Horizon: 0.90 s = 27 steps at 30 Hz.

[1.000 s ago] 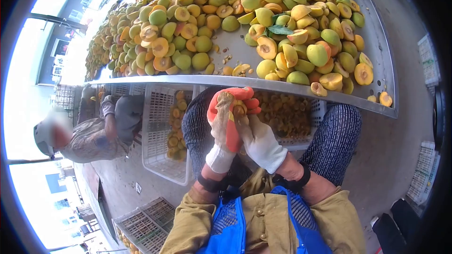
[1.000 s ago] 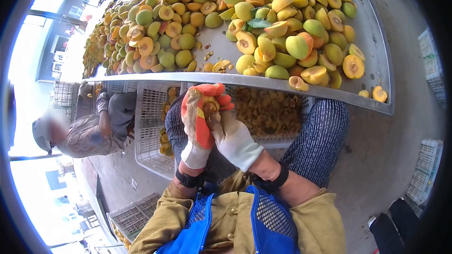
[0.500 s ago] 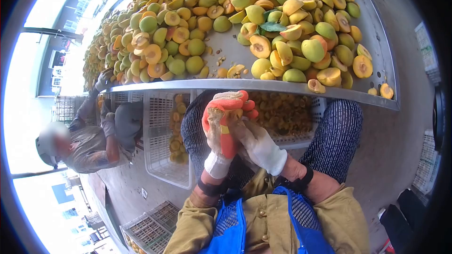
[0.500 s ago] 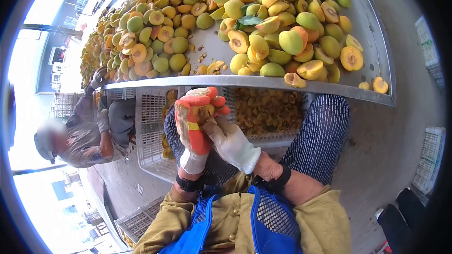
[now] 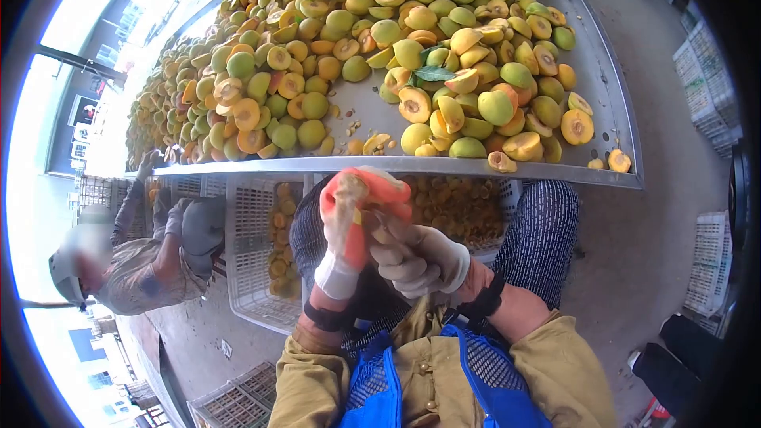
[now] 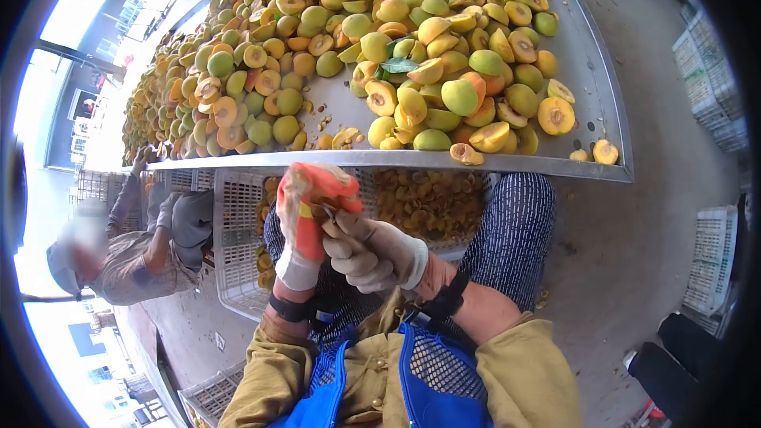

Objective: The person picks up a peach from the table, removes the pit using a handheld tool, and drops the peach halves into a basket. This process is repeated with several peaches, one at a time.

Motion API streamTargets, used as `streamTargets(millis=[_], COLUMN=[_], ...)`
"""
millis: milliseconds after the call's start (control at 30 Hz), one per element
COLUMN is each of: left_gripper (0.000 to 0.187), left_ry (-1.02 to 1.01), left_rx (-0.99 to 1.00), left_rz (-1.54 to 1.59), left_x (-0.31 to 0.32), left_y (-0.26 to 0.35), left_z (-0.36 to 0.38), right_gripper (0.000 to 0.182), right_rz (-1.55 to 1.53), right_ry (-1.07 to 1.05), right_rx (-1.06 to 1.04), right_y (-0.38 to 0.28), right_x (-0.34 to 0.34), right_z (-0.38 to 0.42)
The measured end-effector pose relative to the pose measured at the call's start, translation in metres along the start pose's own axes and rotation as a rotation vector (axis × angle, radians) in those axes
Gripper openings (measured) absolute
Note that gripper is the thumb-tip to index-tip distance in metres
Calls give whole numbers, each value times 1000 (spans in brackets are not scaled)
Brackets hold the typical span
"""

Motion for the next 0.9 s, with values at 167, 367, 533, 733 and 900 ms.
streamTargets(millis=[167,367,533,733,900], left_gripper=[35,42,49,34,36], left_ry=[456,400,17,145,102], left_rx=[-34,507,636,341,309], left_rz=[-482,-1271,-1446,-1489,-1236], left_x=[-97,-32,43,26,9], left_y=[58,78,5,13,-6], left_z=[22,-47,-147,-148,-149], right_gripper=[53,51,48,47,48], right_rz=[-159,-215,-152,121,351], right_ry=[-88,223,430,659,720], right_rx=[-191,-320,-403,-526,-565], right_y=[-4,3,-7,-17,-15], right_x=[0,-37,-33,-21,-8], right_z=[0,-11,-3,1,4])
Point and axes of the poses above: each hand's wrist, its own z-axis away from the middle knuckle, its own x-axis out of the palm, y = z × x, the point moved 3 cm from there along -z, towards the middle knuckle, and after that the axes turned 12 degrees about -x, right-handed, at the moved point
